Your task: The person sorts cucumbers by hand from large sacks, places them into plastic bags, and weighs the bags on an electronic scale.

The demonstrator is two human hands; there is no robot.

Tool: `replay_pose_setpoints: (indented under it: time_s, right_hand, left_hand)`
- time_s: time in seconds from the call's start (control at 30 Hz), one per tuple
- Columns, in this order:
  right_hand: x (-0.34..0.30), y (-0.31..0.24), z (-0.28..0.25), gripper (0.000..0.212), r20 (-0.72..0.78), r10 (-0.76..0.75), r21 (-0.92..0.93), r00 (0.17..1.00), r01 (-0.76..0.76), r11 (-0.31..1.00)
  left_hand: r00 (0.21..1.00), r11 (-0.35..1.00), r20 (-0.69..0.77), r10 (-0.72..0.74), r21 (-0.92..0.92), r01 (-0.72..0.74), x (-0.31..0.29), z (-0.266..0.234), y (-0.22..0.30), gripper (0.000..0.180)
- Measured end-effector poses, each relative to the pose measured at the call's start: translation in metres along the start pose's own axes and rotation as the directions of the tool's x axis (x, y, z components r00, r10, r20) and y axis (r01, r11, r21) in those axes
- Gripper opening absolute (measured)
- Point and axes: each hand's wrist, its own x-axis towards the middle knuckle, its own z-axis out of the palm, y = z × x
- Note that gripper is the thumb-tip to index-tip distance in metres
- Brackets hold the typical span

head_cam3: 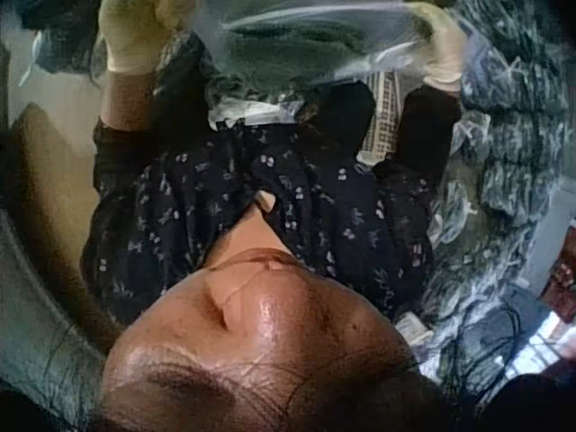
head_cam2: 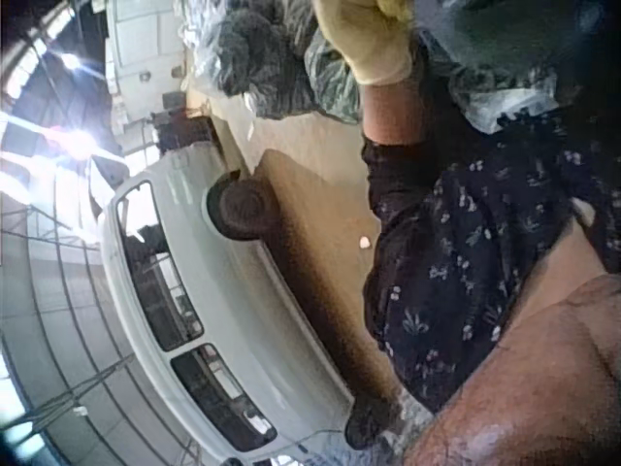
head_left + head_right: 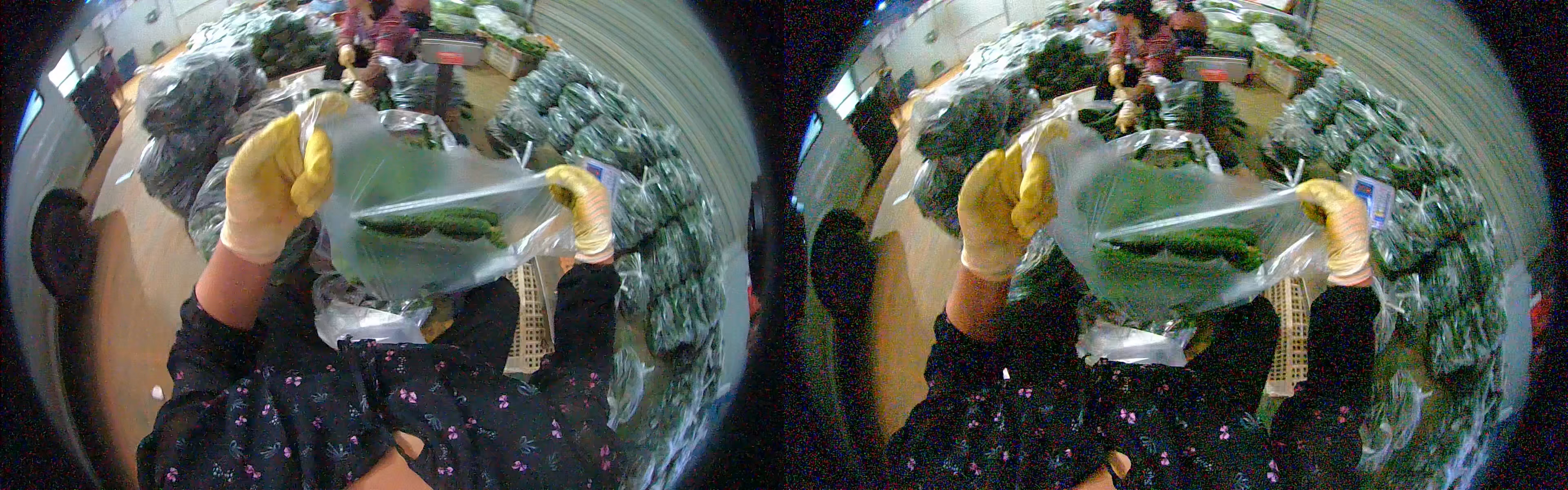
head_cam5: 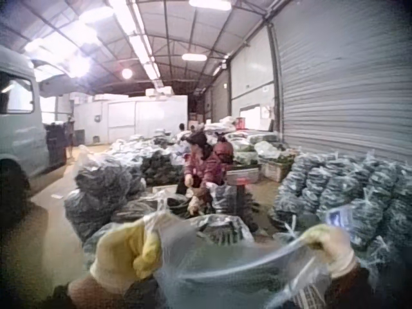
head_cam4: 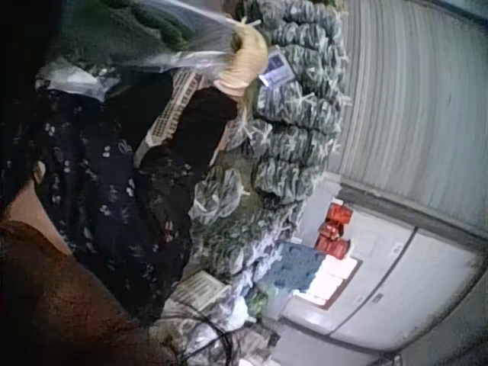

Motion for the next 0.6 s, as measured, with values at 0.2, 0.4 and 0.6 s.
replay_pose_setpoints:
  time_s: [0.2, 0.4, 0.6]
  right_hand:
    - [0.009, -0.009, -0.132, 0.016, -0.152, -0.032, -0.068, 0.988, 0.021, 0.997]
    - [-0.010, 0.017, -0.251, 0.016, -0.441, 0.082, 0.005, 0.894, -0.089, 0.996]
    - [-0.053, 0.068, -0.349, 0.018, -0.676, 0.181, -0.008, 0.715, -0.253, 0.967]
  left_hand:
    - [0.978, 0.975, 0.128, -0.165, -0.132, 0.182, 0.102, 0.064, -0.046, 0.049]
    - [0.850, 0.865, 0.344, -0.398, -0.168, 0.473, 0.208, 0.117, -0.151, 0.032]
    - [0.713, 0.732, 0.324, -0.621, -0.085, 0.676, 0.235, 0.183, -0.265, 0.036]
